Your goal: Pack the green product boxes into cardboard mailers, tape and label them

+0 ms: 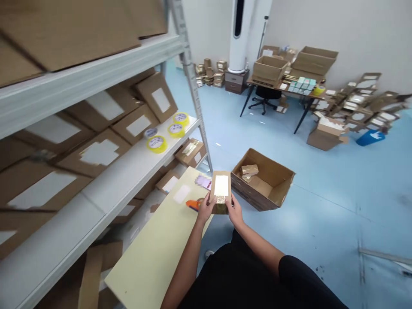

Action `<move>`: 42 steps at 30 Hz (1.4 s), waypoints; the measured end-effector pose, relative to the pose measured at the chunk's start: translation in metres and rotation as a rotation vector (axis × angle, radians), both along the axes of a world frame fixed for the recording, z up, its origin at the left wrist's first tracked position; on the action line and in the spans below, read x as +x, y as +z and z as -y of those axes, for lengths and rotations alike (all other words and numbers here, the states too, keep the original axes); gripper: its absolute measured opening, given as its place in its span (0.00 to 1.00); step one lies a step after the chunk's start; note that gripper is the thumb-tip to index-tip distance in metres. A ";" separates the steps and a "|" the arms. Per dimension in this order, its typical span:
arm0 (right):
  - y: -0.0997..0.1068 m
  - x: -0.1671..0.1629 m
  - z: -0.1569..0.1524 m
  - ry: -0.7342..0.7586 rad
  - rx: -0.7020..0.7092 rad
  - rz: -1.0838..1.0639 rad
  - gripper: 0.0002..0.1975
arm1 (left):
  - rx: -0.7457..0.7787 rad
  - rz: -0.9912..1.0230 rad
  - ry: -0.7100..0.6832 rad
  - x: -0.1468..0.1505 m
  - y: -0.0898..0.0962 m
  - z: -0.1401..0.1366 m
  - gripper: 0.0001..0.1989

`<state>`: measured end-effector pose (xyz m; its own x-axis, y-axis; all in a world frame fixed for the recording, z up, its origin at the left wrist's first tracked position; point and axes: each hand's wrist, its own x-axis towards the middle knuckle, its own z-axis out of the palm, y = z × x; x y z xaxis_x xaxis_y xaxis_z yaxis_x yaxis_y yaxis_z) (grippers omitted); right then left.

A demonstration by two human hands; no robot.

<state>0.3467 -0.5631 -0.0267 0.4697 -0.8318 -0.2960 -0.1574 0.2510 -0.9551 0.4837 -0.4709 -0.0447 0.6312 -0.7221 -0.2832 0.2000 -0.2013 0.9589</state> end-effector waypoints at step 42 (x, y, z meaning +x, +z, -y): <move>0.035 0.108 0.093 0.552 -0.361 0.022 0.24 | 0.002 0.141 0.575 0.035 0.051 -0.019 0.28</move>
